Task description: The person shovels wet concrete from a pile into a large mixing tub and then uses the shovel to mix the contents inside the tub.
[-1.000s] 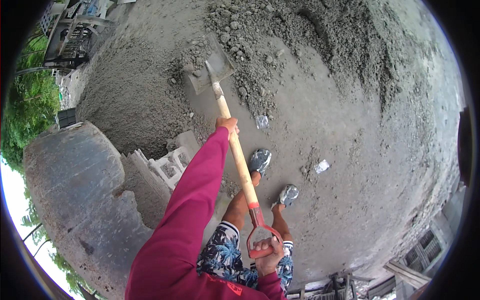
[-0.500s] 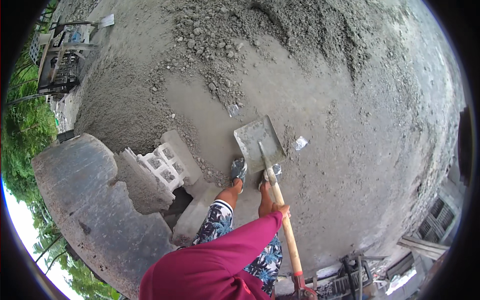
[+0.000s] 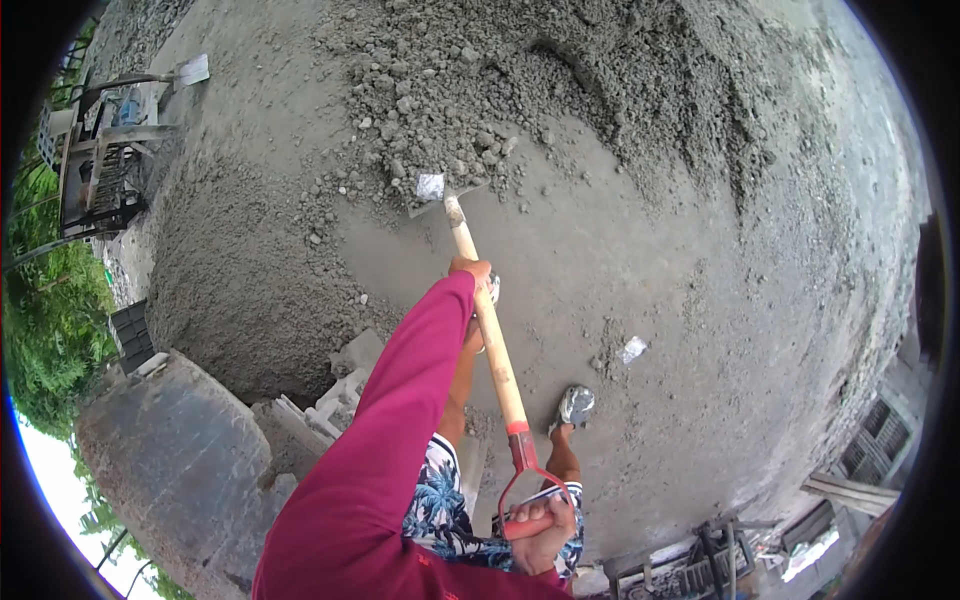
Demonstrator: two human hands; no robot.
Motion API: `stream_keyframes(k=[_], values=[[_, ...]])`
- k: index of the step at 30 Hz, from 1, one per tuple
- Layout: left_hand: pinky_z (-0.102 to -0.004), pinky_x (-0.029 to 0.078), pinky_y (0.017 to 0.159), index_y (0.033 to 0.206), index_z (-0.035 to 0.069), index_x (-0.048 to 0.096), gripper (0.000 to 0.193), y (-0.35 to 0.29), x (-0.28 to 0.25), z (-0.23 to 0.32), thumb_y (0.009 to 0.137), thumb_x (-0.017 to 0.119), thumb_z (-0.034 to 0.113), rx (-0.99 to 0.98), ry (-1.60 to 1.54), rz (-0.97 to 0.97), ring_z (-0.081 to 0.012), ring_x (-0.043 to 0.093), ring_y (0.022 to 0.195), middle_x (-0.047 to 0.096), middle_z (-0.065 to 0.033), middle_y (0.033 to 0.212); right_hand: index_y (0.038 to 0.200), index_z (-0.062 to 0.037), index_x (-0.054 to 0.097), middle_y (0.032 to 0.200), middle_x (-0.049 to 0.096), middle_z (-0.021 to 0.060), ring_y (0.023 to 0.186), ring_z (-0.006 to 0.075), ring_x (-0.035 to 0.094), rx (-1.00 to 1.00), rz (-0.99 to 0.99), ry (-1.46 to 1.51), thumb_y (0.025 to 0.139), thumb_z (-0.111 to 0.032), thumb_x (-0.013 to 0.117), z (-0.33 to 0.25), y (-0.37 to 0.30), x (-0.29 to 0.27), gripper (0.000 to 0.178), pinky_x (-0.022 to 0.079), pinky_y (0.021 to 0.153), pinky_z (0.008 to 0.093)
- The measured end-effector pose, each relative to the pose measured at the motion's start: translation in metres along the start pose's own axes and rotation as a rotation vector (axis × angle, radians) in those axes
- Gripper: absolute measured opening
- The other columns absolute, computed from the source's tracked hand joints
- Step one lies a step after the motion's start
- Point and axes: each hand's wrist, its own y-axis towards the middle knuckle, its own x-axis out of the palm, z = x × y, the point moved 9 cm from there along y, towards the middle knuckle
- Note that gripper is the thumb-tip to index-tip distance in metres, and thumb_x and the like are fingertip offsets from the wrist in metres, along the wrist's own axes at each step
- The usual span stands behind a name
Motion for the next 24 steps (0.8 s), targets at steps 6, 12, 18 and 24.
stream_keyframes(k=[6,12,18,24], values=[[-0.0364,0.053,0.046,0.084,-0.005,0.054,0.017,0.036,-0.002,0.057,0.079,0.063,0.008,0.089,-0.254,-0.117,-0.0209,0.059,0.050,0.058,-0.0115,0.065,0.066,-0.0083,0.052,0.052,0.047,0.0047,0.044,0.0214,0.050,-0.147,-0.054,-0.063,0.081,-0.023,0.058,0.001,0.061,0.036,0.022,0.047,0.051,0.0368],[-0.0387,0.051,0.042,0.080,-0.004,0.054,0.016,-0.041,-0.014,0.039,0.079,0.062,0.009,0.072,-0.314,-0.162,-0.0236,0.058,0.047,0.058,-0.0139,0.064,0.057,-0.0077,0.049,0.049,0.047,0.0062,0.040,0.0206,0.049,-0.215,-0.125,-0.112,0.077,-0.022,0.057,-0.054,0.011,0.010,0.026,0.046,0.043,0.0339],[-0.0414,0.049,0.045,0.095,0.003,0.045,0.021,-0.179,-0.123,0.051,0.083,0.061,0.009,0.145,-0.607,-0.037,-0.0216,0.056,0.051,0.053,-0.0089,0.068,0.062,-0.0039,0.054,0.048,0.050,0.0072,0.039,0.0208,0.051,-0.264,-0.301,-0.251,0.075,-0.021,0.059,-0.102,-0.047,-0.015,0.022,0.046,0.042,0.0323],[-0.0342,0.046,0.050,0.088,0.011,0.045,0.020,-0.377,-0.324,0.095,0.084,0.064,0.016,0.474,-0.869,0.152,-0.0146,0.050,0.054,0.049,-0.0010,0.068,0.071,-0.0005,0.053,0.054,0.055,0.0111,0.043,0.0201,0.053,-0.215,-0.722,-0.339,0.074,-0.017,0.064,-0.104,-0.086,0.031,0.020,0.046,0.043,0.0311]])
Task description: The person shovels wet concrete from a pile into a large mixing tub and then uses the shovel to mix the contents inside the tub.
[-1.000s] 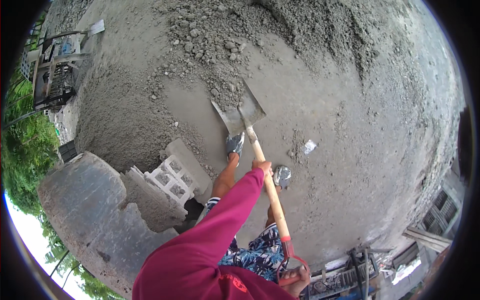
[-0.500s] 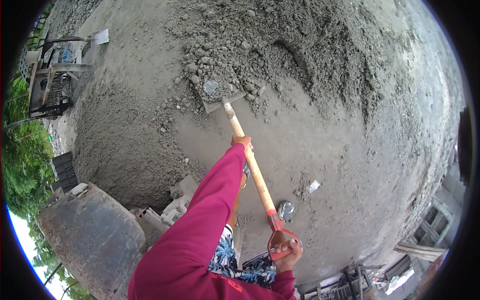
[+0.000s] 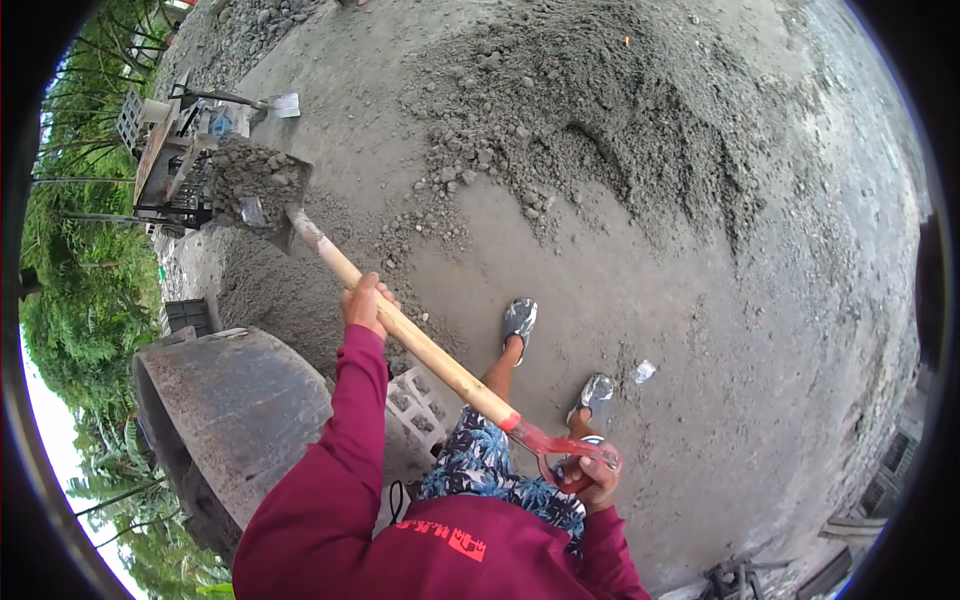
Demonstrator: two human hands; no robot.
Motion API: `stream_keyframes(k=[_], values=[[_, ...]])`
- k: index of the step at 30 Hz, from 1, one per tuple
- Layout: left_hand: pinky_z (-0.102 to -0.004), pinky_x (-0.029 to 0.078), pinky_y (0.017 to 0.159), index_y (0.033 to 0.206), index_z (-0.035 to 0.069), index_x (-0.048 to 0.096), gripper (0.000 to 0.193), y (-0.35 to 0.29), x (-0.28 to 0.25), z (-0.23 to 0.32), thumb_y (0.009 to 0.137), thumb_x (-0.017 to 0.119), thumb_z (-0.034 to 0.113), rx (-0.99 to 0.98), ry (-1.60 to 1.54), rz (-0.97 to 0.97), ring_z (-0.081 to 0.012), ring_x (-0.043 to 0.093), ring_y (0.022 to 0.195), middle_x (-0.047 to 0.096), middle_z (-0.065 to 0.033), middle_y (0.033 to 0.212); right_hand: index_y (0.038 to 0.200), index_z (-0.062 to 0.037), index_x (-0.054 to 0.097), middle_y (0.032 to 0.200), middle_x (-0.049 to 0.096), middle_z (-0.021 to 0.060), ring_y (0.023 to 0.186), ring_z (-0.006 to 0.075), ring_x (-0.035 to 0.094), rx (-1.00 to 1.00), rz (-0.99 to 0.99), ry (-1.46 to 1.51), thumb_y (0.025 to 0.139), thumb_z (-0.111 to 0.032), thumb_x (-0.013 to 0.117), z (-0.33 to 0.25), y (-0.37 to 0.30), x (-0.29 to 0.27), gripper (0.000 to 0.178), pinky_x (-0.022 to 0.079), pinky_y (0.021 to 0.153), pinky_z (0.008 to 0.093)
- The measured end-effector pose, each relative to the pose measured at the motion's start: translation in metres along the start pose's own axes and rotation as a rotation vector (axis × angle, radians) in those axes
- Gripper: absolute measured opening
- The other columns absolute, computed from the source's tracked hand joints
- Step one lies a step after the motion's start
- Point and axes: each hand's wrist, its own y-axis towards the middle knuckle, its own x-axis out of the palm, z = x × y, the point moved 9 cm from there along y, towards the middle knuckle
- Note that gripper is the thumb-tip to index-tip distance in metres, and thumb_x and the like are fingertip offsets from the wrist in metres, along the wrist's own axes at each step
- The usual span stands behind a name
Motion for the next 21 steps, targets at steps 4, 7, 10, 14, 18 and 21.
stream_keyframes(k=[4,7,10,14,18,21], values=[[-0.0289,0.045,0.050,0.079,0.015,0.049,0.018,-0.070,-0.119,0.137,0.086,0.065,0.019,0.294,-0.144,0.016,-0.0115,0.049,0.054,0.047,0.0023,0.063,0.073,-0.0006,0.060,0.063,0.065,0.0078,0.055,0.0166,0.062,-0.126,-0.383,-0.454,0.073,-0.015,0.076,-0.043,-0.021,0.089,0.022,0.049,0.053,0.0282],[-0.0291,0.046,0.051,0.077,0.013,0.049,0.017,-0.129,-0.210,0.197,0.088,0.061,0.018,0.446,-0.267,-0.057,-0.0116,0.050,0.054,0.048,0.0020,0.063,0.076,-0.0038,0.060,0.071,0.064,0.0090,0.061,0.0217,0.062,-0.439,-0.726,-0.453,0.065,-0.013,0.078,-0.058,-0.049,0.142,0.023,0.048,0.058,0.0320],[-0.0295,0.048,0.051,0.078,0.011,0.050,0.015,-0.192,-0.257,0.207,0.090,0.056,0.018,0.622,-0.436,-0.238,-0.0116,0.052,0.056,0.050,0.0008,0.064,0.075,-0.0027,0.060,0.074,0.064,0.0106,0.067,0.0254,0.063,-0.624,-0.917,-0.492,0.063,-0.008,0.077,-0.073,-0.077,0.175,0.022,0.050,0.063,0.0341],[-0.0299,0.049,0.050,0.081,0.011,0.053,0.013,-0.233,-0.293,0.160,0.090,0.055,0.020,0.662,-0.496,-0.016,-0.0126,0.054,0.055,0.053,-0.0008,0.065,0.080,-0.0064,0.056,0.074,0.055,0.0085,0.066,0.0301,0.056,-0.784,-1.044,-0.626,0.056,-0.010,0.077,-0.090,-0.083,0.171,0.032,0.044,0.060,0.0355],[-0.0287,0.048,0.052,0.081,0.013,0.052,0.014,-0.203,-0.248,0.137,0.087,0.061,0.021,0.545,-0.344,0.186,-0.0124,0.052,0.056,0.050,0.0012,0.067,0.078,-0.0042,0.053,0.072,0.062,0.0072,0.061,0.0174,0.059,-0.382,-0.655,-0.626,0.065,-0.010,0.073,-0.057,-0.034,0.099,0.025,0.047,0.058,0.0306],[-0.0291,0.047,0.055,0.083,0.014,0.051,0.015,-0.142,-0.149,0.075,0.084,0.066,0.017,0.344,-0.310,0.060,-0.0121,0.050,0.057,0.047,0.0020,0.068,0.079,-0.0015,0.051,0.063,0.060,0.0088,0.051,0.0162,0.058,-0.077,-0.258,-0.378,0.075,-0.016,0.065,-0.036,-0.016,0.023,0.021,0.048,0.048,0.0285]])
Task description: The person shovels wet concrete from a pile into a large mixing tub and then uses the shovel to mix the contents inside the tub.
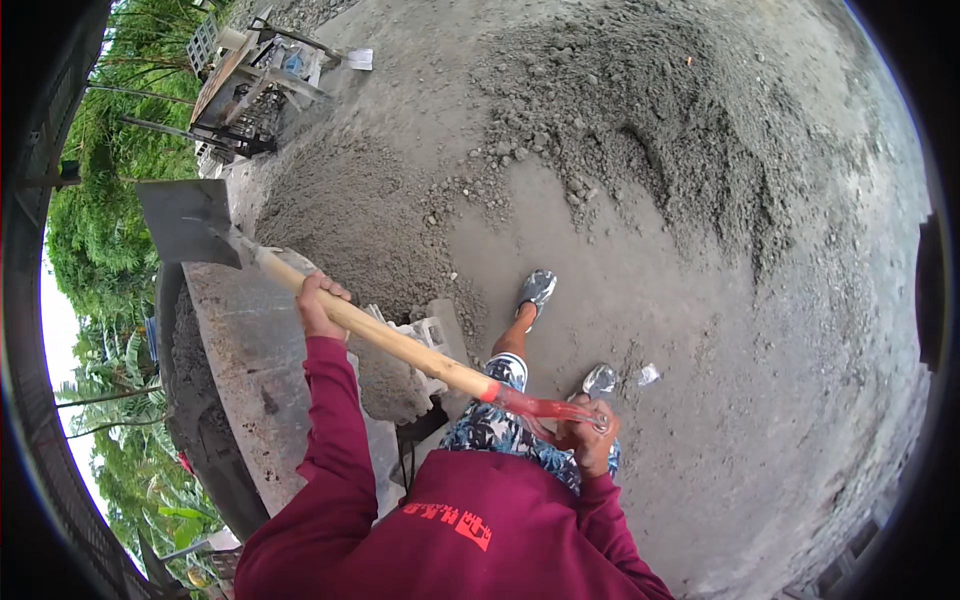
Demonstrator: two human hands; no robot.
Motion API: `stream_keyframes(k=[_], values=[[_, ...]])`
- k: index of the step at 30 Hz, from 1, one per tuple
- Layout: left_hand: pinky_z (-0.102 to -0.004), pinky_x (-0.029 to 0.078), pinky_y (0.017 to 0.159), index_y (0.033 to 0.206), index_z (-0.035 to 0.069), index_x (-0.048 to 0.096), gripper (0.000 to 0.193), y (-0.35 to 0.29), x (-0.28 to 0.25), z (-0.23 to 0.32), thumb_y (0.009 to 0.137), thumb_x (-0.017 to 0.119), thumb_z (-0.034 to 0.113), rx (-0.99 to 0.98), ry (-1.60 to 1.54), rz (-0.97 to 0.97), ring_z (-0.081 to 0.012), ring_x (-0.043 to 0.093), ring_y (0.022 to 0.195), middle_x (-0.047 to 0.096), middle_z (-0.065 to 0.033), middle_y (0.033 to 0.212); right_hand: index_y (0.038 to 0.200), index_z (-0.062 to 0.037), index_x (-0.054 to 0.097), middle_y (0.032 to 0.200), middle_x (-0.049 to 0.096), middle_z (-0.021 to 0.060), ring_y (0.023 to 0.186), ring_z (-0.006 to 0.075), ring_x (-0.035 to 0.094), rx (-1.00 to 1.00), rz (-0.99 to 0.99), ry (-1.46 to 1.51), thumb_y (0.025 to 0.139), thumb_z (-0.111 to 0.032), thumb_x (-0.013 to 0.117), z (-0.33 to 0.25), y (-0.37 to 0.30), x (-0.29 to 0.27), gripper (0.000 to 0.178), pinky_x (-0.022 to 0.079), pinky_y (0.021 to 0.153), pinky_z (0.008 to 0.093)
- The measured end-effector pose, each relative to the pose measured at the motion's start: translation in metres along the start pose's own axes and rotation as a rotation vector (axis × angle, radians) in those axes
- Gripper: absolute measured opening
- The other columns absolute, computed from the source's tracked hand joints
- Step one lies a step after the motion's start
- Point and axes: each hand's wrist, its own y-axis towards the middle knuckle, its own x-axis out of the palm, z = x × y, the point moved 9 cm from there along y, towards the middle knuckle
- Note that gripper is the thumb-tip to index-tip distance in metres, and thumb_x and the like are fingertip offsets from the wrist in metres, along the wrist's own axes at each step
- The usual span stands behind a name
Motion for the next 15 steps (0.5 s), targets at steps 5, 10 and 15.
stream_keyframes(k=[5,10,15], values=[[-0.0352,0.046,0.049,0.083,0.011,0.051,0.016,0.004,0.070,-0.304,0.082,0.066,0.015,-0.629,0.185,-0.025,-0.0155,0.049,0.052,0.048,-0.0005,0.067,0.080,-0.0015,0.050,0.054,0.051,0.0052,0.043,0.0170,0.052,0.160,0.561,-0.004,0.078,-0.016,0.058,0.051,-0.072,-0.111,0.017,0.045,0.041,0.0305],[-0.0411,0.049,0.047,0.082,0.006,0.051,0.013,-0.118,0.097,-0.546,0.078,0.063,0.011,-1.200,0.313,-0.050,-0.0216,0.056,0.051,0.053,-0.0072,0.066,0.099,-0.0002,0.057,0.057,0.049,0.0000,0.045,0.0123,0.047,0.338,0.921,-0.007,0.081,-0.020,0.057,-0.010,-0.116,-0.126,0.026,0.041,0.042,0.0261],[-0.0429,0.053,0.047,0.085,0.002,0.053,0.015,-0.096,0.078,-0.603,0.079,0.063,0.011,-1.402,0.419,0.064,-0.0239,0.058,0.051,0.056,-0.0097,0.068,0.111,0.0075,0.063,0.077,0.063,0.0048,0.058,0.0118,0.053,0.518,1.054,-0.198,0.085,-0.026,0.058,-0.042,-0.047,-0.097,0.043,0.050,0.055,0.0255]])
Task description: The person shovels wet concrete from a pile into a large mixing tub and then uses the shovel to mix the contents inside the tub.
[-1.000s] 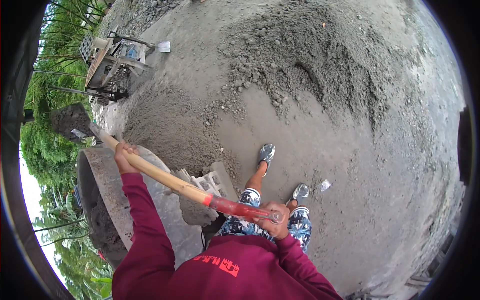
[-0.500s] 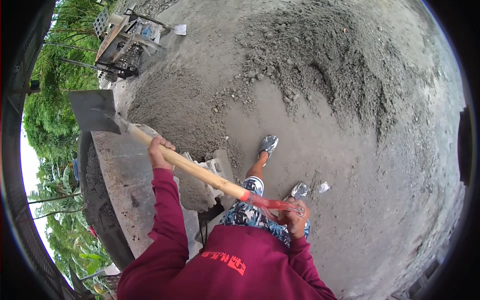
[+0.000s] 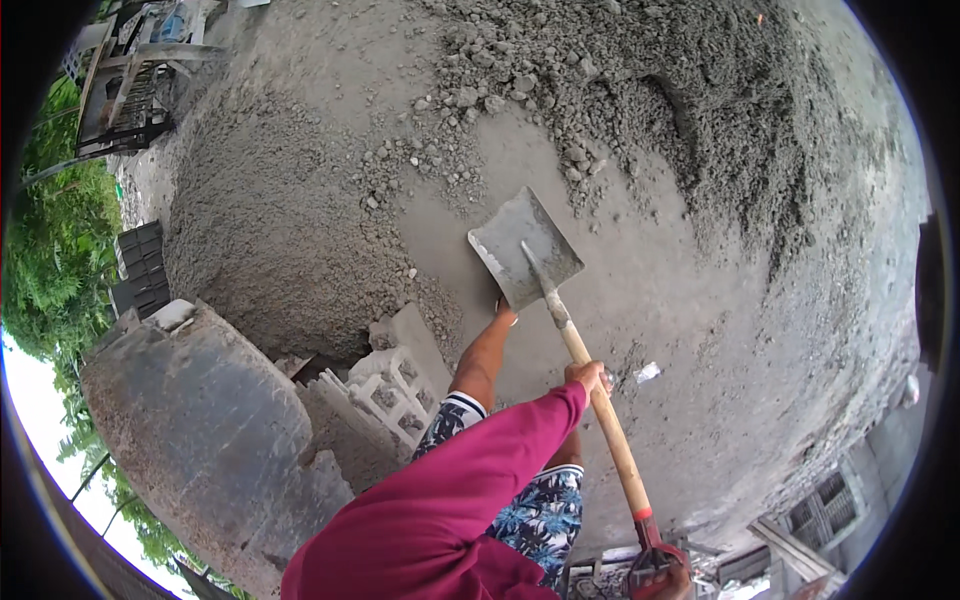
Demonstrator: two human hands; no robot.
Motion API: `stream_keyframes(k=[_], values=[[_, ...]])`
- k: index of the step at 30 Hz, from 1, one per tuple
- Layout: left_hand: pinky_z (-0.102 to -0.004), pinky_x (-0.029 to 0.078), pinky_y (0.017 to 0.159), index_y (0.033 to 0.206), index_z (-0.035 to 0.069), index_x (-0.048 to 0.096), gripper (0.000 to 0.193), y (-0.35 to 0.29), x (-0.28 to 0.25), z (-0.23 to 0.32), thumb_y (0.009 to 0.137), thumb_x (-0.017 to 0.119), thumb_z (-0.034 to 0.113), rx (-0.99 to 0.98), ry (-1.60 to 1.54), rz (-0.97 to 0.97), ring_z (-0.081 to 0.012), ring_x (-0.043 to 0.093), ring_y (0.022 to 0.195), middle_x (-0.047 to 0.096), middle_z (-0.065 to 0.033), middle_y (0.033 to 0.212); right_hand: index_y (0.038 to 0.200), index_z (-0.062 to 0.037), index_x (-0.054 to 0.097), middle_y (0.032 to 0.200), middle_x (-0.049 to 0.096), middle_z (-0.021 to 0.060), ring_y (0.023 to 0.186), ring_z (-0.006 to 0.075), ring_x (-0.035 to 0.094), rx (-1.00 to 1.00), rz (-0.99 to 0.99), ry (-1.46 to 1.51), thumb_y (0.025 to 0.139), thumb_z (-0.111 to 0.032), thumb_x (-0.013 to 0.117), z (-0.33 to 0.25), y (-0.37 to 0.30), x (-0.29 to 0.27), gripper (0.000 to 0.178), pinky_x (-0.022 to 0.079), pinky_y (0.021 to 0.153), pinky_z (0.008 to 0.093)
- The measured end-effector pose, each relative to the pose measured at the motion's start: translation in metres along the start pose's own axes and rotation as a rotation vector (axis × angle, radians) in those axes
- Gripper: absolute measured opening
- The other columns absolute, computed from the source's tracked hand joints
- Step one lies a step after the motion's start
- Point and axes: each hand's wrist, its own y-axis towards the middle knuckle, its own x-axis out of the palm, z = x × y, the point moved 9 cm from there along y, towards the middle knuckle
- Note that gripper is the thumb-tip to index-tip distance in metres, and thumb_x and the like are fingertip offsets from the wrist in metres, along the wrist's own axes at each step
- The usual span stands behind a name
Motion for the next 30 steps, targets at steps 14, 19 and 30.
stream_keyframes(k=[14,19,30], values=[[-0.0376,0.045,0.049,0.077,0.007,0.052,0.008,0.013,-0.187,0.541,0.079,0.060,0.007,0.525,-0.035,0.141,-0.0184,0.051,0.052,0.049,-0.0044,0.065,0.083,-0.0037,0.052,0.054,0.046,0.0039,0.041,0.0179,0.048,0.038,-0.487,0.360,0.081,-0.008,0.064,0.022,-0.011,0.470,0.013,0.046,0.043,0.0322],[-0.0334,0.044,0.050,0.083,0.011,0.047,0.016,-0.176,-0.244,0.586,0.082,0.063,0.010,0.858,-0.193,-0.042,-0.0143,0.049,0.053,0.047,-0.0011,0.065,0.081,-0.0015,0.052,0.058,0.055,0.0062,0.046,0.0165,0.054,-0.115,-0.707,0.300,0.081,-0.009,0.065,-0.017,-0.064,0.460,0.015,0.047,0.047,0.0299],[-0.0313,0.047,0.051,0.077,0.010,0.049,0.016,-0.641,-0.441,0.374,0.092,0.054,0.016,1.575,-0.451,-0.170,-0.0124,0.050,0.057,0.048,0.0019,0.063,0.082,-0.0028,0.060,0.074,0.064,0.0074,0.068,0.0169,0.063,-0.877,-1.466,0.101,0.067,-0.008,0.075,-0.114,-0.209,0.401,0.022,0.048,0.063,0.0275]])
